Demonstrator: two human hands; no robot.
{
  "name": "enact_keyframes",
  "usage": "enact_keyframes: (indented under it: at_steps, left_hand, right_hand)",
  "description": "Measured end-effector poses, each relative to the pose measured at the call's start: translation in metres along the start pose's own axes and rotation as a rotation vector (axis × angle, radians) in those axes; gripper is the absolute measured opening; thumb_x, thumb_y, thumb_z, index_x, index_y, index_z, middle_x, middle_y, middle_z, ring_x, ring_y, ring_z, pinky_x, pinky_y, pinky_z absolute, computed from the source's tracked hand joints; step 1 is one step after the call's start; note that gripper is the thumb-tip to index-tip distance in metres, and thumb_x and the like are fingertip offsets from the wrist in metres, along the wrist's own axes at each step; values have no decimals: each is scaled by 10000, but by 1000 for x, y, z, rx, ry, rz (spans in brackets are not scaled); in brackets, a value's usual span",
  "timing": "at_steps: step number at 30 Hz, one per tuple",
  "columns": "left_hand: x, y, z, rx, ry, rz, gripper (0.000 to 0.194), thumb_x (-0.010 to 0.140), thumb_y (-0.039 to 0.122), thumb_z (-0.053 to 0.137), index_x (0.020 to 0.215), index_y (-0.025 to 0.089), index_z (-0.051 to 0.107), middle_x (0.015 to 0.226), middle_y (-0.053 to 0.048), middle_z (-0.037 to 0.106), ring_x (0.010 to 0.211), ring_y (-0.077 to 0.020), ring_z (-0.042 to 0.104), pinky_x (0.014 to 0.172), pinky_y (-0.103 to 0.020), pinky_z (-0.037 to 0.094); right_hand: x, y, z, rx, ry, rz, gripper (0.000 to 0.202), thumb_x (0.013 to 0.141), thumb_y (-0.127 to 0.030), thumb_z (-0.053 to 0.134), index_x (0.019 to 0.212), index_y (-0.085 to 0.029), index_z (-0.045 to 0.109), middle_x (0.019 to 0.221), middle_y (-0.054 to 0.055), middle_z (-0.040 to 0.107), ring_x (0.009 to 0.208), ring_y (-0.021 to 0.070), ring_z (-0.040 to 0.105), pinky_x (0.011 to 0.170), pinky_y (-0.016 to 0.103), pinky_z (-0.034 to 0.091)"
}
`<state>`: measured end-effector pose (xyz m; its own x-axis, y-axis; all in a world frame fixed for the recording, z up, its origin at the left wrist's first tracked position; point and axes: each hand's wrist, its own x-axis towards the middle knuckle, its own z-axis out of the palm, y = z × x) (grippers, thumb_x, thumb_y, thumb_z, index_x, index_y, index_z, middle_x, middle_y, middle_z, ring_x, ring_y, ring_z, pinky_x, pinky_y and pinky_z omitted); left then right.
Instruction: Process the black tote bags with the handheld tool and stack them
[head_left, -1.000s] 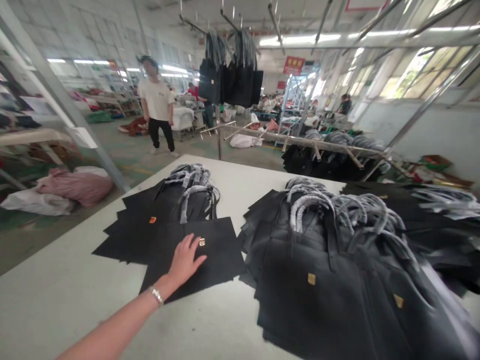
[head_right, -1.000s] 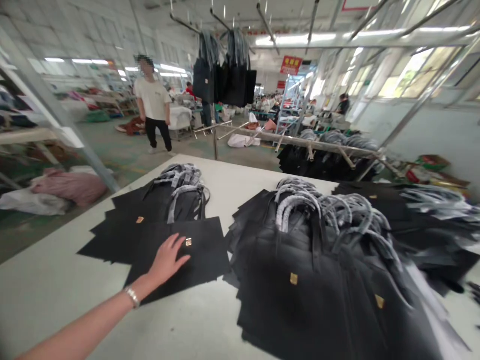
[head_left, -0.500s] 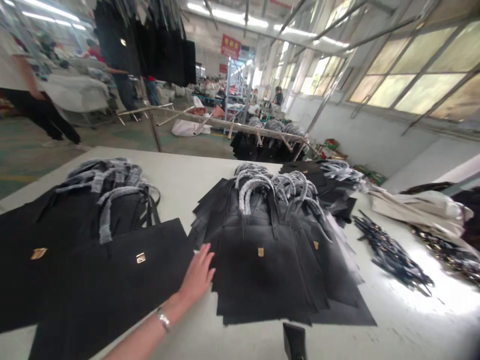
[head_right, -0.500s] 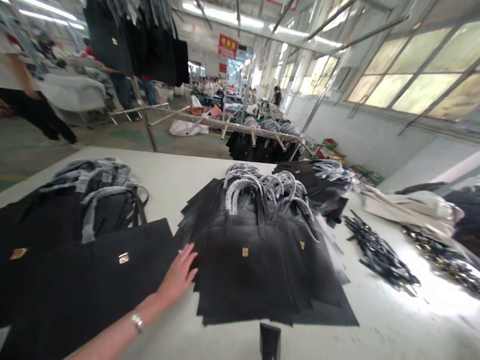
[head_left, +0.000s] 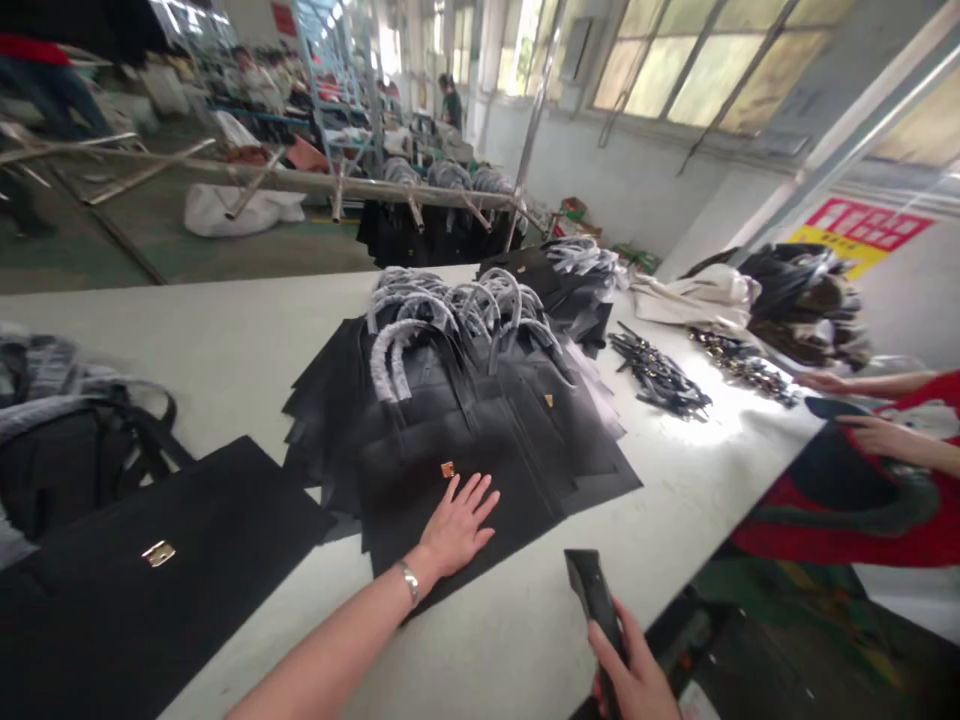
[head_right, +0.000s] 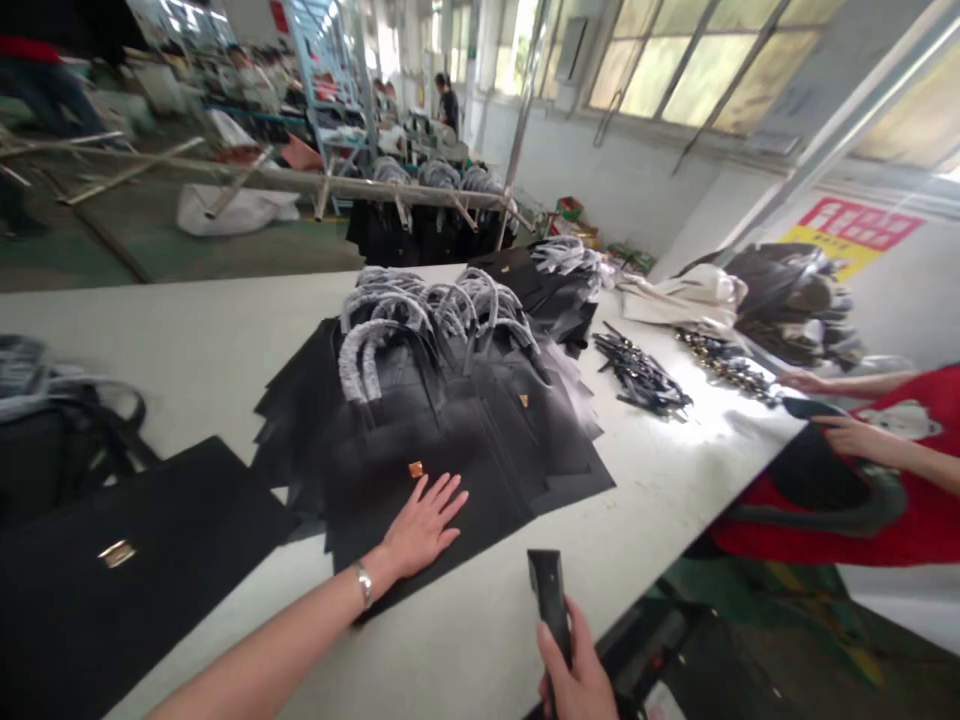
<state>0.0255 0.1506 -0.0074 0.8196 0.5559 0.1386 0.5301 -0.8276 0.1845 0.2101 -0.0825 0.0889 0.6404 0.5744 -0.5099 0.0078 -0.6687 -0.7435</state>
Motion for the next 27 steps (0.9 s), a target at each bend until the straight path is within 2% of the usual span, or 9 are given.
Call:
enact_keyframes:
  at_steps: [5,8,11,13,16,18,21,24,27]
  left_hand:
    - [-31,22,-7,45,-83,-34,565,978,395,472,1515,269,351,1626,-70,212,1496,-289,186,1195,-565,145]
    - [-54,34,-7,78,-107,-76,579,959,328,489,1516,253,349,1624,-86,215,1492,-317,187,1180,-591,176]
    - [-63,48,-7,98,-116,-121,524,935,237,515,1452,199,439,1573,-145,324,1445,-350,286,1155,-610,231]
    - [-51,59,-8,58,-131,-89,412,944,165,490,1354,166,527,1457,-167,471,1331,-323,443,1108,-545,348]
    - [-14,73,-8,-80,-200,102,286,969,108,436,1200,154,598,1183,-124,620,1059,-234,586,934,-384,497]
    - [13,80,-6,-176,-250,223,226,981,131,447,1128,166,616,1057,-85,629,957,-203,588,848,-326,511]
    - [44,80,3,-293,-299,301,152,988,210,499,1026,184,643,982,-52,620,918,-177,583,800,-274,493]
    - [61,73,13,-335,-337,356,163,990,269,524,959,189,663,944,-34,625,894,-151,592,777,-236,472]
    - [69,69,9,-309,-347,388,204,992,313,523,926,202,681,929,-27,637,882,-139,609,752,-224,467]
  right_hand:
    - [14,-4,-8,3,-98,42,809,792,-607,562,1437,-134,440,405,-80,518,396,191,541,420,270,418]
    - [14,-4,-12,41,-93,46,819,777,-593,593,1444,-141,446,425,-79,532,422,197,563,430,276,433]
    - [13,1,-18,75,-65,41,824,778,-592,608,1449,-143,441,450,-68,561,444,200,571,452,286,451]
    - [13,7,-21,101,-47,47,813,793,-598,604,1457,-162,430,465,-67,569,449,197,567,461,288,456]
    - [13,16,-23,150,-8,71,803,809,-606,602,1475,-206,400,515,-64,592,474,196,576,471,285,460]
    - [12,18,-22,177,16,80,811,798,-618,617,1474,-228,396,584,-52,625,505,198,595,486,287,474]
    - [8,19,-22,215,42,102,827,773,-633,634,1460,-230,412,672,-31,656,547,205,617,508,294,497]
    - [-1,23,-29,228,62,111,834,767,-641,630,1454,-220,417,640,-32,645,540,207,609,508,296,497]
    - [-8,35,-34,265,32,120,854,760,-651,636,1459,-217,406,593,-31,635,532,222,611,512,311,504]
